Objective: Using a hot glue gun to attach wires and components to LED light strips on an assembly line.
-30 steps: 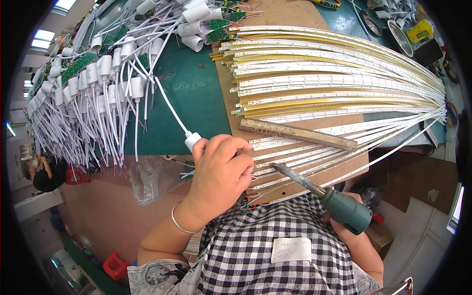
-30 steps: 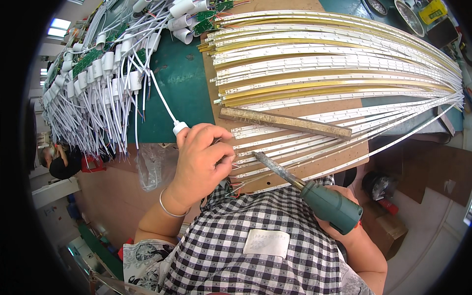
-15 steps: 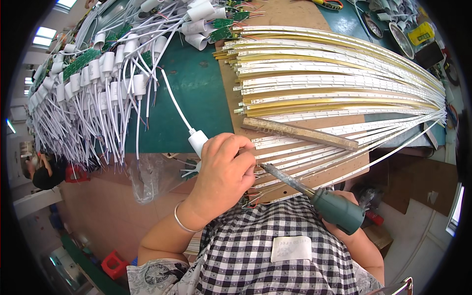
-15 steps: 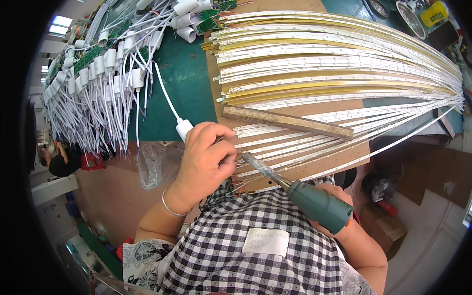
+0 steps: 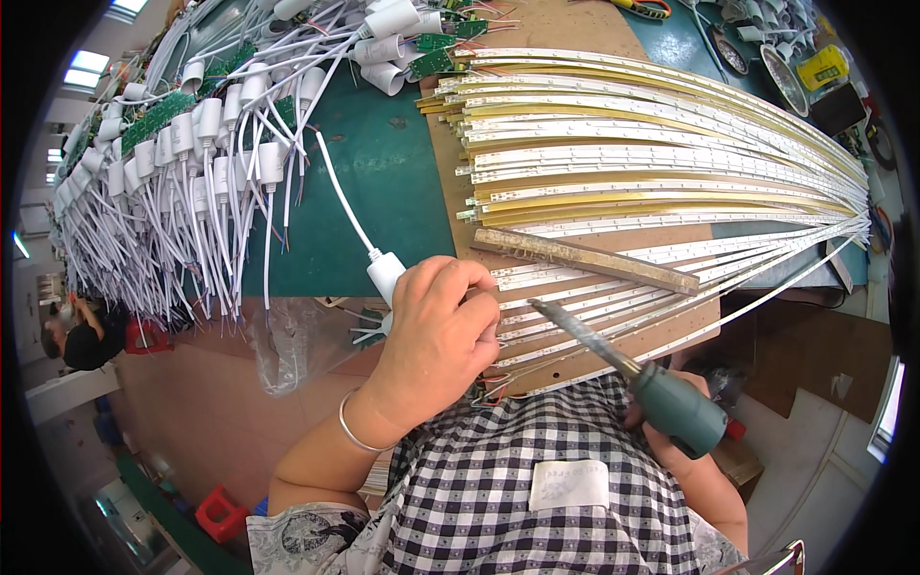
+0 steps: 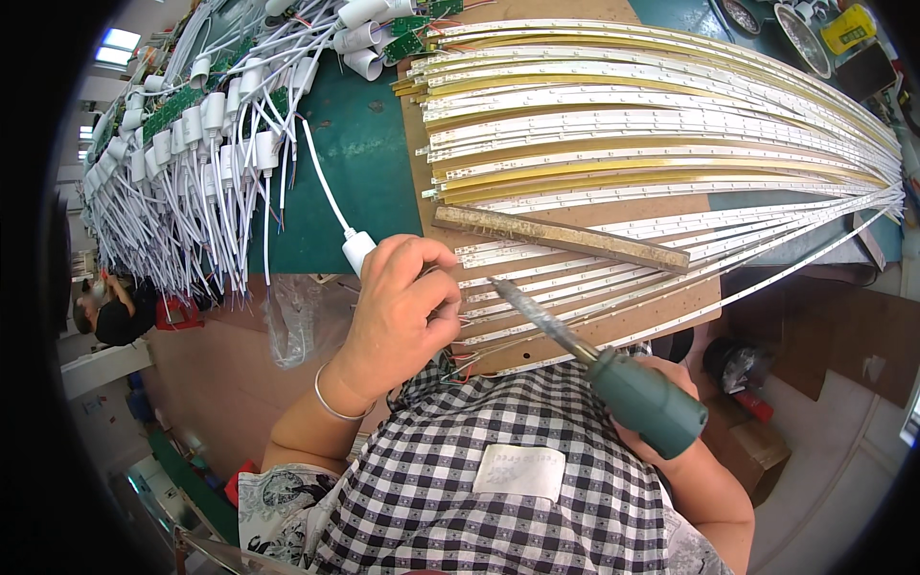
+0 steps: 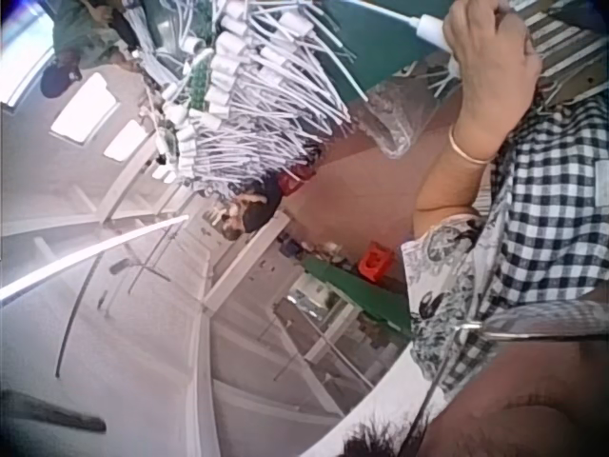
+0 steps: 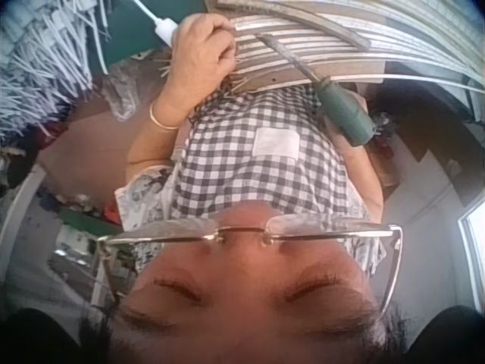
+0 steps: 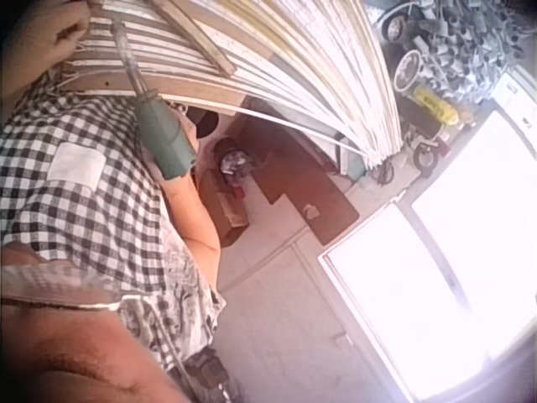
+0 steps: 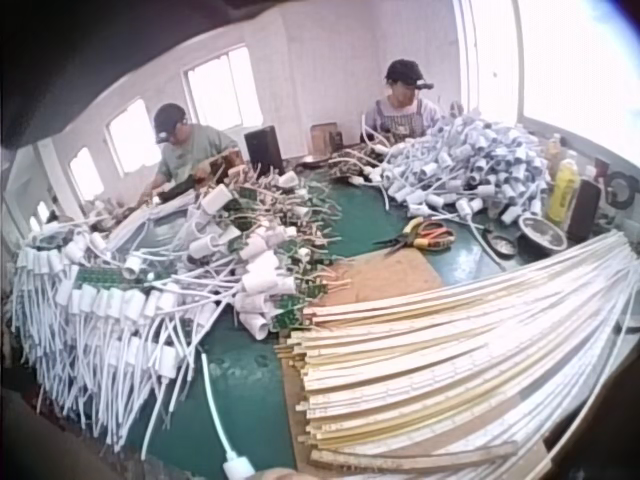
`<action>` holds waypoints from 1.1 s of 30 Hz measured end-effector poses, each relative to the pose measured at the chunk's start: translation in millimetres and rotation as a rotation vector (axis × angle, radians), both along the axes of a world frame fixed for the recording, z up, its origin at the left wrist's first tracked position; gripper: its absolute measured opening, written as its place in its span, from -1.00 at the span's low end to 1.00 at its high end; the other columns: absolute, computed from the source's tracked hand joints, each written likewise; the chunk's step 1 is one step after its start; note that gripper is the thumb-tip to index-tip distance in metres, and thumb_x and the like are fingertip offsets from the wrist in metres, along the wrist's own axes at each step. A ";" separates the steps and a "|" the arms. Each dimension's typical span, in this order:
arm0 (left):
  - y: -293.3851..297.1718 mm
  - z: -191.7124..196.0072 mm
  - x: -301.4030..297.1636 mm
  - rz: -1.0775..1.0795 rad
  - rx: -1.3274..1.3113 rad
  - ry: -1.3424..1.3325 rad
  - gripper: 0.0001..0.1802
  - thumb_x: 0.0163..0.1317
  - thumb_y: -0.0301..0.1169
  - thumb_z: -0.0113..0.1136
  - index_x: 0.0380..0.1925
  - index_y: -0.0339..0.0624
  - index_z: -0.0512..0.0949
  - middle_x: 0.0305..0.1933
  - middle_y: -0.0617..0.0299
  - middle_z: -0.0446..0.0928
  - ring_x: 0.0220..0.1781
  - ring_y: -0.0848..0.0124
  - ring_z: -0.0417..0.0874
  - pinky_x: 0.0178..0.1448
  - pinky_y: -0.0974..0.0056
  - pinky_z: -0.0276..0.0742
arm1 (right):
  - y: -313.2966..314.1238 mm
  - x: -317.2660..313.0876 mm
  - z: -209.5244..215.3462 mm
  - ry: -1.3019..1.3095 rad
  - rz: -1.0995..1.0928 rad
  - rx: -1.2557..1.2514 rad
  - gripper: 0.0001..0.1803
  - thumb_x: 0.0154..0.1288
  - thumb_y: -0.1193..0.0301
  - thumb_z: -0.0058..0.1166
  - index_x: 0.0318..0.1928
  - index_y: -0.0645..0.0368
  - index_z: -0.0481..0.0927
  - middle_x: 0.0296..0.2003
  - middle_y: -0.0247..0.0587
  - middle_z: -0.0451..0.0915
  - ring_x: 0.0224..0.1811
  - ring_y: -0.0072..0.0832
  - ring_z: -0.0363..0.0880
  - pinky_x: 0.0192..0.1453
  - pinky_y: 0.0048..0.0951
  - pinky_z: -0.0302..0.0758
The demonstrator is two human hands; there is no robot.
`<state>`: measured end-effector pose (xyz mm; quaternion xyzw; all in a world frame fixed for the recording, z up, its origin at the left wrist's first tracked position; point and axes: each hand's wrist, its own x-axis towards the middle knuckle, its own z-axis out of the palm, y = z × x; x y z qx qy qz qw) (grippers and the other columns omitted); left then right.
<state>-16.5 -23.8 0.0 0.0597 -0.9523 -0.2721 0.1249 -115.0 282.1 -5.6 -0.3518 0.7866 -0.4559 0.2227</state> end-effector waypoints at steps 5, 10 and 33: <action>0.7 1.4 -0.5 0.003 0.001 -0.012 -0.80 -0.17 -0.61 0.29 -0.53 -0.13 0.49 -0.06 0.22 0.50 0.08 0.12 0.47 0.17 0.06 0.32 | 26.1 -7.1 -13.9 -0.176 0.111 -0.105 -0.42 0.24 0.40 0.23 0.19 0.38 0.31 -0.11 -0.07 0.64 -0.31 -0.38 0.73 -0.16 -0.44 0.62; 0.8 2.9 -0.1 0.011 -0.013 -0.027 -0.81 -0.16 -0.60 0.29 -0.54 -0.12 0.50 -0.07 0.24 0.50 0.08 0.13 0.47 0.17 0.05 0.31 | 26.6 -8.2 -15.7 -0.118 0.159 -0.093 -0.43 0.23 0.40 0.23 0.17 0.36 0.32 -0.09 -0.05 0.64 -0.32 -0.41 0.74 -0.16 -0.44 0.62; -8.8 19.5 10.1 -0.032 -0.002 -0.137 -0.83 -0.04 -0.50 0.36 -0.41 -0.06 0.58 0.03 0.28 0.54 0.17 0.20 0.49 0.28 0.04 0.17 | 28.6 -6.1 -6.7 -0.044 0.100 0.089 -0.57 0.18 0.33 0.25 0.01 0.30 0.55 -0.11 -0.11 0.62 -0.21 -0.25 0.66 -0.12 -0.34 0.57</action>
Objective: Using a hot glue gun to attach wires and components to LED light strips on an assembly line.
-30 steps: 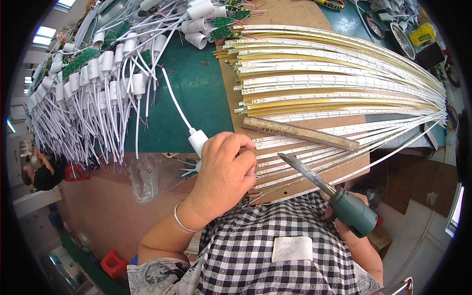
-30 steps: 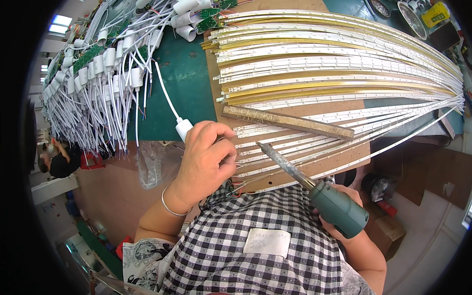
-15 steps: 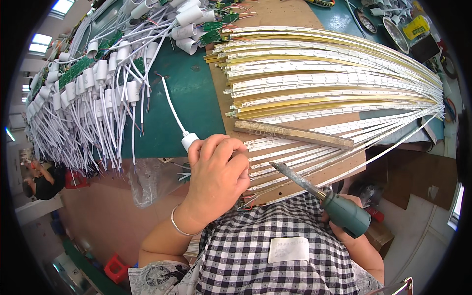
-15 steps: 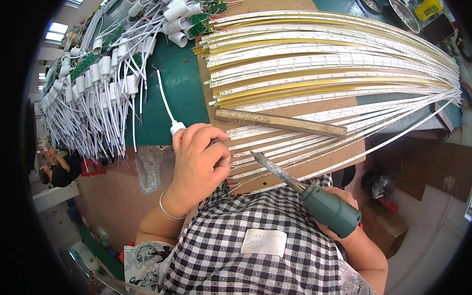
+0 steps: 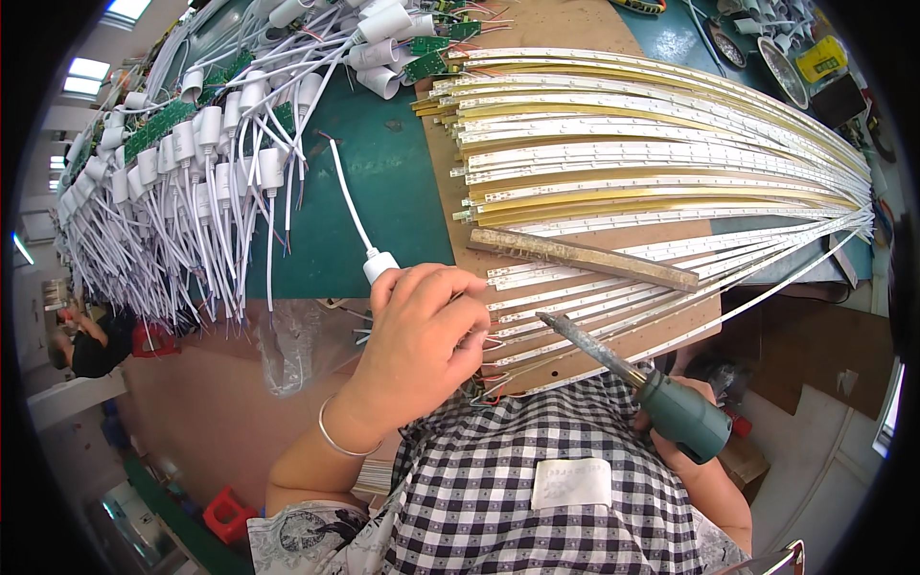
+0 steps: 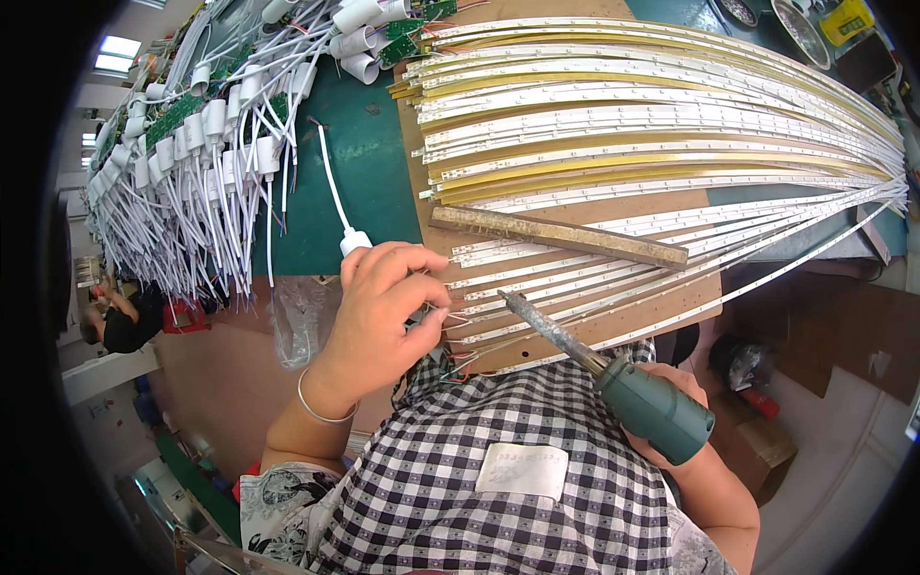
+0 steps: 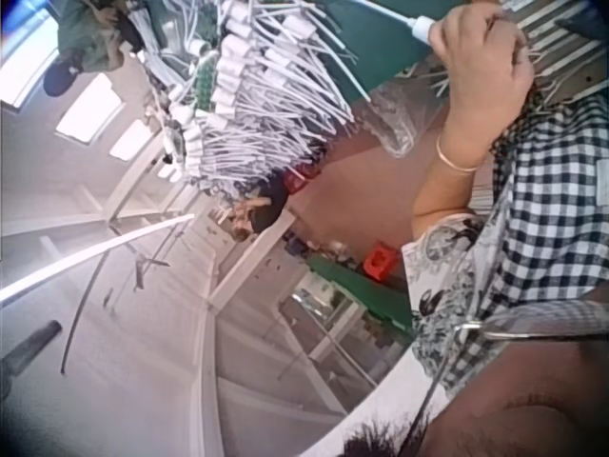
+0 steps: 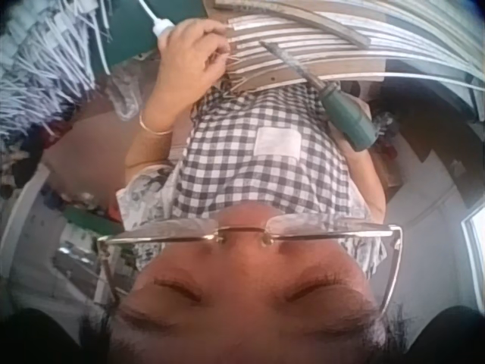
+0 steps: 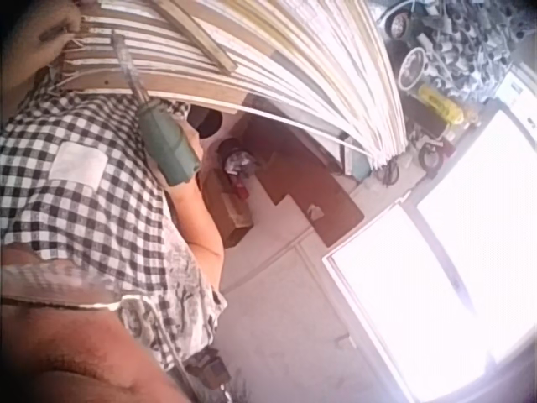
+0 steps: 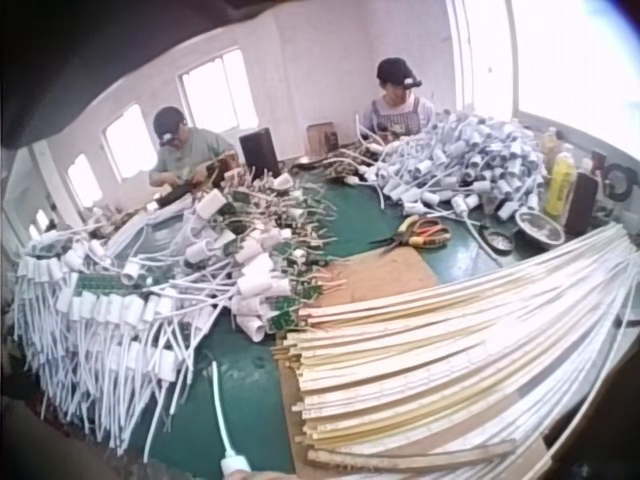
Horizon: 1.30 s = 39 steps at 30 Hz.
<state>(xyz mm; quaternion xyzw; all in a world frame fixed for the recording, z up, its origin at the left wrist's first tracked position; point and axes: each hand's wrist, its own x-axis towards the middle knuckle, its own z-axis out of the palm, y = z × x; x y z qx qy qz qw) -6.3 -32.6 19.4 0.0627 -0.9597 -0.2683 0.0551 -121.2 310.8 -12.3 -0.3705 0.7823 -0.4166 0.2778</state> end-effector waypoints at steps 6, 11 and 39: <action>-4.2 -6.5 3.9 -0.102 -0.001 0.020 -0.84 0.03 -0.46 0.39 -0.35 -0.06 0.63 0.04 0.27 0.56 0.20 0.17 0.48 0.30 0.03 0.18 | -7.8 -2.6 3.8 0.116 0.075 -0.010 -0.55 0.29 0.27 0.15 0.02 0.38 0.44 -0.38 -0.19 0.62 -0.41 -0.45 0.62 -0.19 -0.41 0.54; -4.6 -9.4 1.3 -0.078 0.030 0.019 -0.86 0.06 -0.47 0.37 -0.36 -0.08 0.63 0.02 0.29 0.56 0.20 0.17 0.47 0.28 0.03 0.21 | -8.2 -2.5 5.4 0.173 0.105 -0.010 -0.49 0.31 0.32 0.14 0.12 0.39 0.34 -0.29 -0.14 0.62 -0.36 -0.45 0.63 -0.14 -0.40 0.54; 7.2 -12.7 -14.0 0.059 -0.078 0.040 -0.92 0.01 -0.46 0.28 -0.50 -0.01 0.57 -0.44 0.37 0.38 -0.31 0.35 0.43 -0.02 0.15 0.10 | -17.8 -1.1 2.5 0.169 0.125 -0.073 -0.48 0.32 0.41 0.14 0.17 0.38 0.25 -0.19 -0.05 0.60 -0.32 -0.43 0.65 -0.12 -0.38 0.59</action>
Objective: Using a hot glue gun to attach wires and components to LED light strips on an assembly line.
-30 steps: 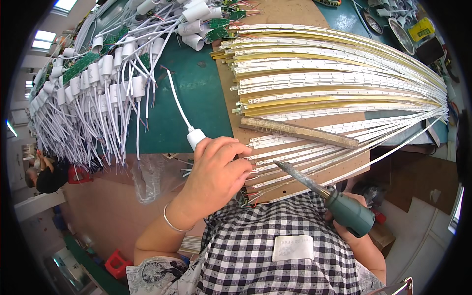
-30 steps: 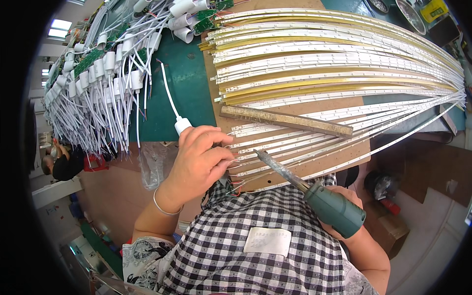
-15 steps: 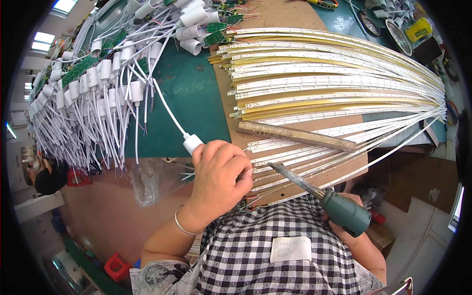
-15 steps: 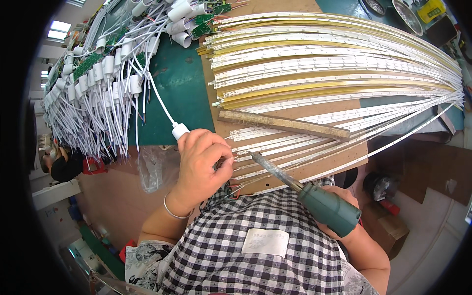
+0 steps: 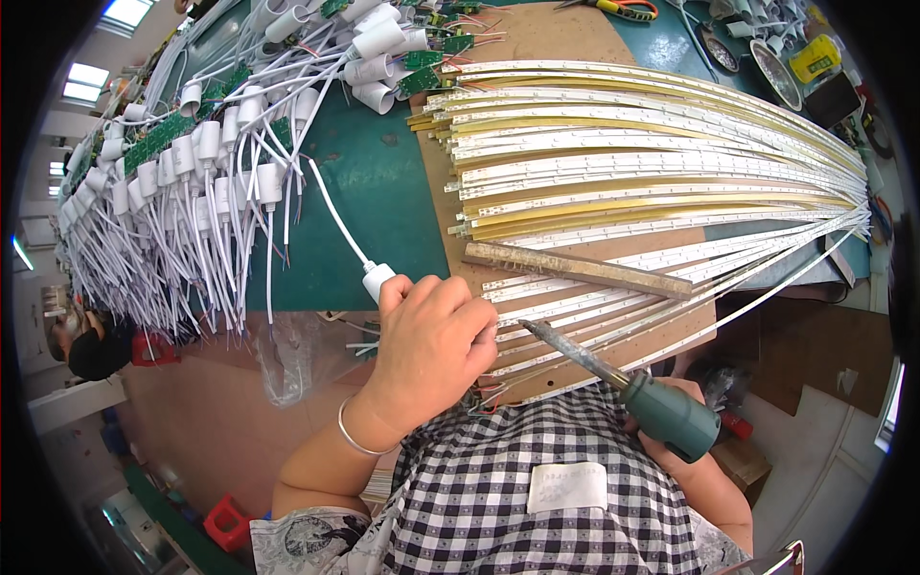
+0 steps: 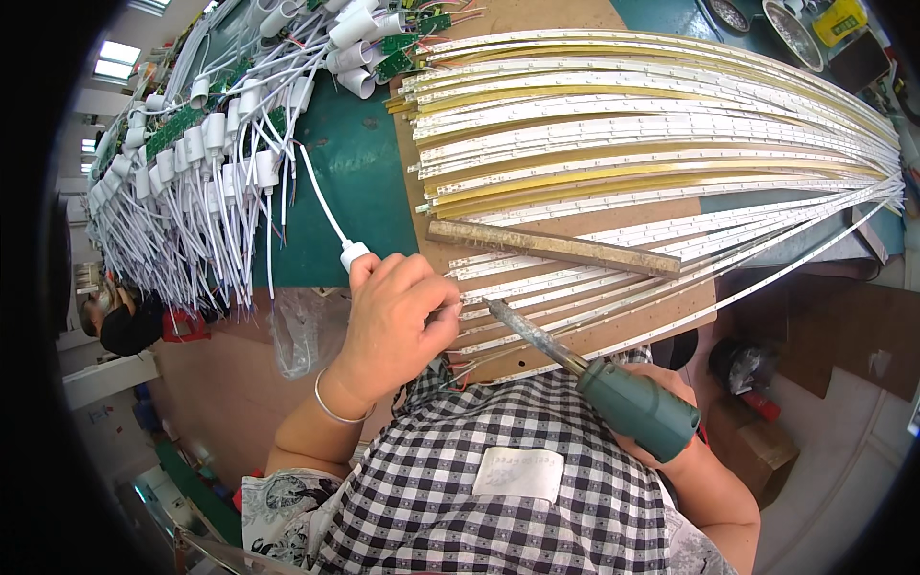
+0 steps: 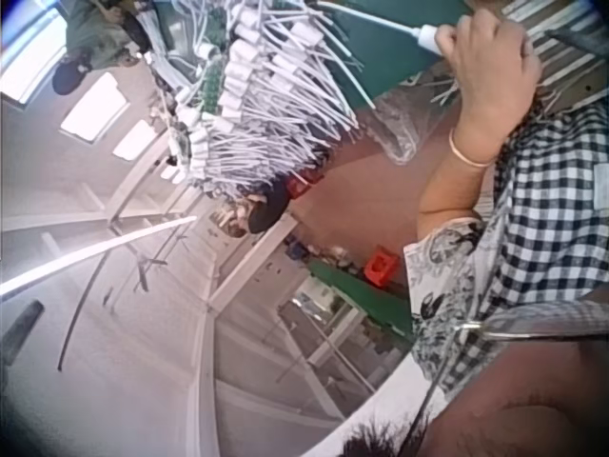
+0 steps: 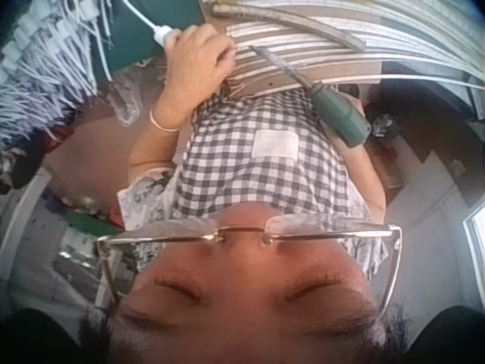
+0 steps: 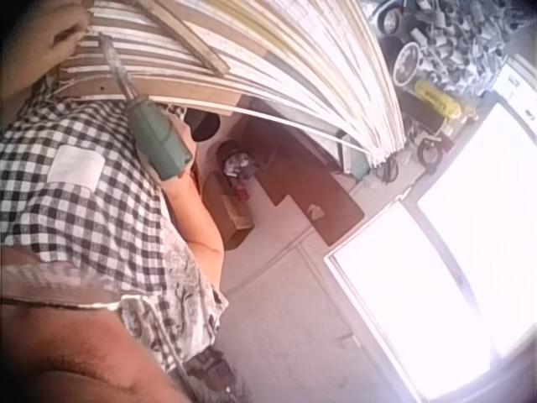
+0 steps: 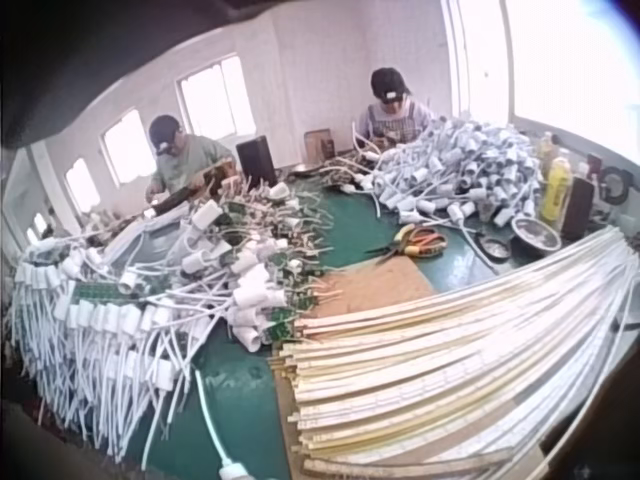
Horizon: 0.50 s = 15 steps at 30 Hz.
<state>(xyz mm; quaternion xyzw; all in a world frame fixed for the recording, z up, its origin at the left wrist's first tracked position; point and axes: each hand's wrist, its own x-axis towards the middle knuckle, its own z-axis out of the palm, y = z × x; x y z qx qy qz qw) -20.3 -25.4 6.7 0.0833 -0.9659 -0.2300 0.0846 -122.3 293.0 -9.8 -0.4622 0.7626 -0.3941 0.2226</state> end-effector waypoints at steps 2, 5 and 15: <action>-0.3 0.5 -0.7 -0.007 0.003 -0.007 -0.92 0.01 -0.46 0.28 -0.50 -0.01 0.56 -0.45 0.36 0.37 -0.32 0.35 0.43 -0.02 0.15 0.11 | 1.7 -0.2 -0.7 0.006 0.007 0.013 -0.48 0.31 0.42 0.15 0.17 0.38 0.25 -0.18 -0.05 0.60 -0.32 -0.42 0.65 -0.13 -0.38 0.59; -1.5 1.3 -1.5 -0.014 0.006 -0.026 -0.92 0.01 -0.46 0.28 -0.50 -0.01 0.55 -0.46 0.36 0.37 -0.33 0.35 0.43 -0.03 0.16 0.11 | -1.0 2.1 0.5 -0.029 -0.012 0.001 -0.48 0.30 0.43 0.15 0.16 0.38 0.25 -0.18 -0.05 0.59 -0.31 -0.42 0.65 -0.14 -0.38 0.59; -4.3 5.7 -3.9 -0.036 0.001 -0.056 -0.91 0.01 -0.44 0.30 -0.55 -0.02 0.55 -0.44 0.32 0.40 -0.32 0.31 0.47 -0.01 0.12 0.19 | -0.4 12.2 -10.6 -0.108 -0.146 0.048 -0.64 0.04 0.39 0.32 -0.09 0.16 0.68 -0.06 -0.13 0.63 -0.08 -0.22 0.64 -0.01 -0.33 0.58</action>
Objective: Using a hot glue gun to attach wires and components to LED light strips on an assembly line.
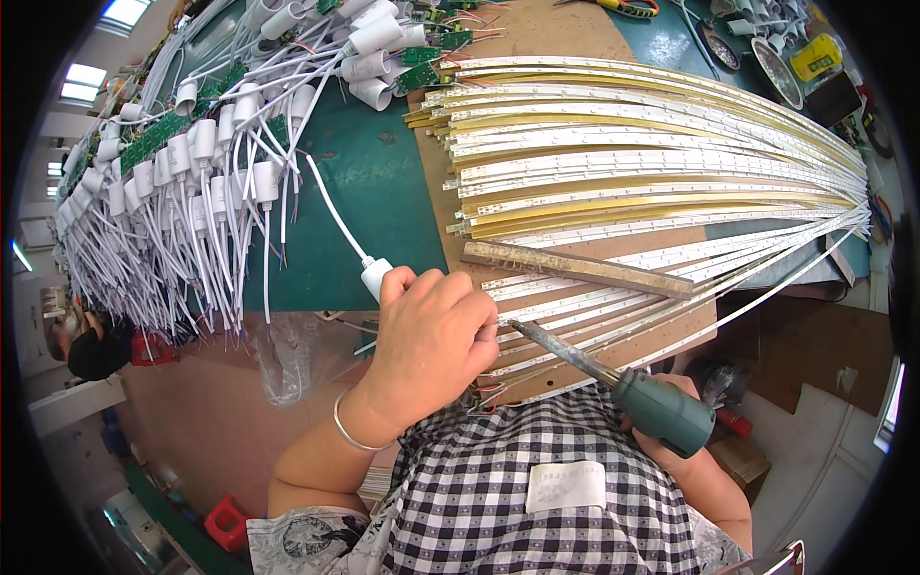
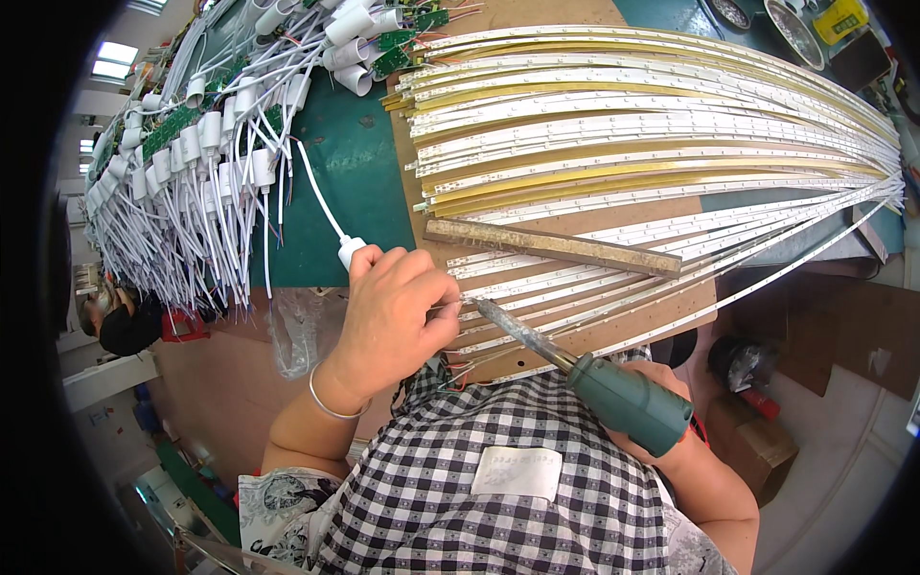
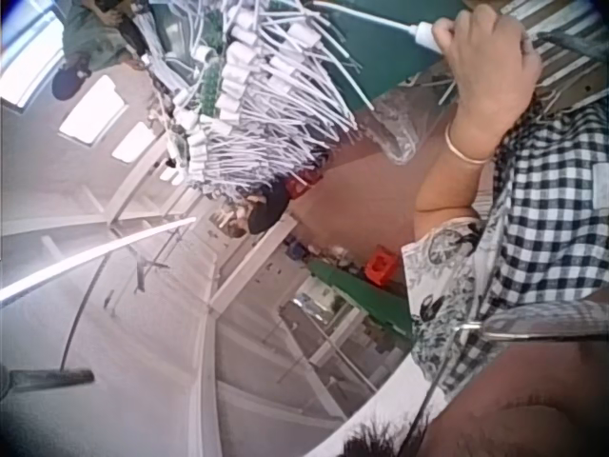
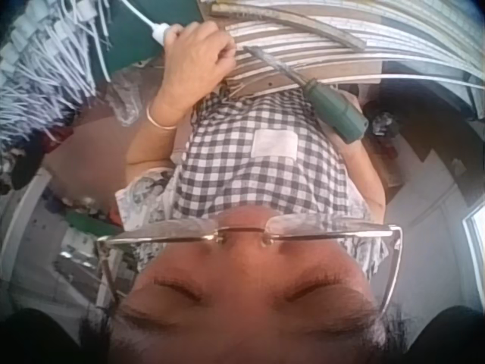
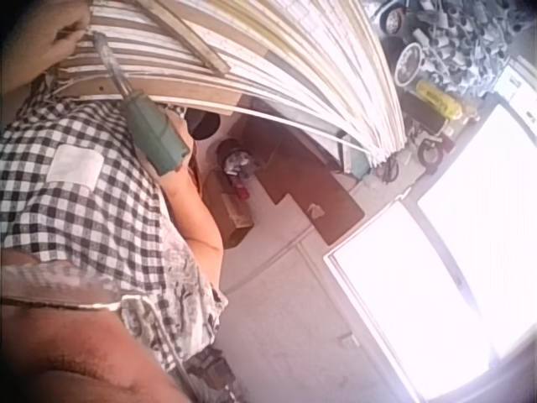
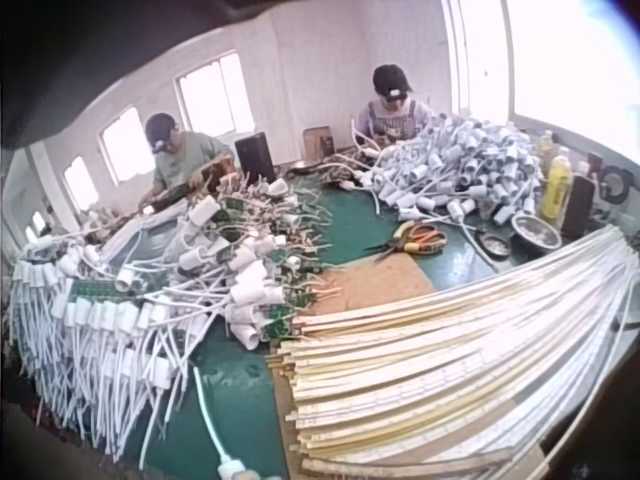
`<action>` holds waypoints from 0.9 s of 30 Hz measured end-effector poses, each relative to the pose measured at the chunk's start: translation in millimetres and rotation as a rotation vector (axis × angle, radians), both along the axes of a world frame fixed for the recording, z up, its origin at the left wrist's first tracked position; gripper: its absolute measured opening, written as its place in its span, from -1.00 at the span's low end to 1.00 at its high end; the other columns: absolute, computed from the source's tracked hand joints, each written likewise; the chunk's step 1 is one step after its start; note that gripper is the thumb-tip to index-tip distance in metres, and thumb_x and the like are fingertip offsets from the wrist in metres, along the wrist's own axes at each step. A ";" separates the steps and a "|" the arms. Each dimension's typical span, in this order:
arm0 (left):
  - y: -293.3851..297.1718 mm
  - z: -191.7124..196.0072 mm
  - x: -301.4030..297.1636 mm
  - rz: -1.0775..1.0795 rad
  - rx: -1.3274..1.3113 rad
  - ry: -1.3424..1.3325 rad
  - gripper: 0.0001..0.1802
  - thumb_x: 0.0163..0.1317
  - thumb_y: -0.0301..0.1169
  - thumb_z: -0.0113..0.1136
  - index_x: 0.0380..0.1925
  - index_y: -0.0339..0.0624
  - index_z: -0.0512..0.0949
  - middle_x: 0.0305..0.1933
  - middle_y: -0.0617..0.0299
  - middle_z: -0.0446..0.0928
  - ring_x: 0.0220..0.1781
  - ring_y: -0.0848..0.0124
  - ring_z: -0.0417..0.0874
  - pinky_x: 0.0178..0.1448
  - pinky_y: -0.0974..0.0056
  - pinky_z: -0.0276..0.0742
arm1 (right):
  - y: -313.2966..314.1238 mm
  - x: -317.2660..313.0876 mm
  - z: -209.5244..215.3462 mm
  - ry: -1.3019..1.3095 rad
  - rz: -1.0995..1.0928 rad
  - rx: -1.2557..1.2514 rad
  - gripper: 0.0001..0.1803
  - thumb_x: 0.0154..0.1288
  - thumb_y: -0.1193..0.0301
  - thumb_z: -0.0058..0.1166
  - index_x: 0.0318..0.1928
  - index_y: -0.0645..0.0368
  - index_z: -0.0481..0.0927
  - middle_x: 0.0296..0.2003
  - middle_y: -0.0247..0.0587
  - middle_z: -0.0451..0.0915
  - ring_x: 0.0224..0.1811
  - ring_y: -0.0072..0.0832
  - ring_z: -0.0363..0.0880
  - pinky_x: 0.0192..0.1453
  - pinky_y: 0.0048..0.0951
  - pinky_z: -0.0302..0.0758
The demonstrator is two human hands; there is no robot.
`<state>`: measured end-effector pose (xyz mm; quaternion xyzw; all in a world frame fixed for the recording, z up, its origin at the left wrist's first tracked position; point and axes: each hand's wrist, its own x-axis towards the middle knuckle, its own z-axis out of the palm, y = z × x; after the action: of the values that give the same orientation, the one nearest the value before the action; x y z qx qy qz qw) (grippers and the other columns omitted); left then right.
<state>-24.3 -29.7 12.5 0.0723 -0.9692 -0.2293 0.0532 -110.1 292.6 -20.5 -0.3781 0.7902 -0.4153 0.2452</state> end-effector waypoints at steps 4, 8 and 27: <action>-0.4 -1.5 0.6 -0.006 0.003 0.017 -0.90 -0.03 -0.47 0.28 -0.55 -0.01 0.54 -0.45 0.37 0.38 -0.31 0.34 0.44 -0.02 0.16 0.15 | -3.0 -0.2 2.4 -0.090 -0.013 -0.010 -0.64 0.03 0.39 0.33 -0.09 0.15 0.69 -0.06 -0.13 0.63 -0.07 -0.22 0.62 -0.01 -0.32 0.57; -0.6 -1.4 0.3 -0.006 0.003 0.018 -0.90 -0.04 -0.47 0.29 -0.55 -0.01 0.54 -0.45 0.36 0.39 -0.31 0.34 0.44 0.00 0.15 0.16 | -2.7 -0.8 4.3 -0.100 0.020 0.039 -0.65 0.02 0.39 0.34 -0.11 0.13 0.70 -0.05 -0.14 0.63 -0.04 -0.22 0.61 0.00 -0.32 0.57; -1.9 2.3 3.3 -0.002 0.009 -0.007 -0.92 -0.04 -0.42 0.29 -0.59 -0.03 0.56 -0.46 0.33 0.44 -0.27 0.28 0.48 0.03 0.10 0.17 | 9.5 -85.9 76.8 -0.481 -0.579 -0.691 -0.37 0.11 0.31 0.36 0.17 0.28 0.45 -0.05 -0.06 0.61 -0.43 -0.39 0.63 -0.42 -0.41 0.60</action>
<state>-21.0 -31.7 14.8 0.0722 -0.9684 -0.2336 0.0491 -196.0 302.0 56.4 -0.0966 0.6003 -0.7785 0.1556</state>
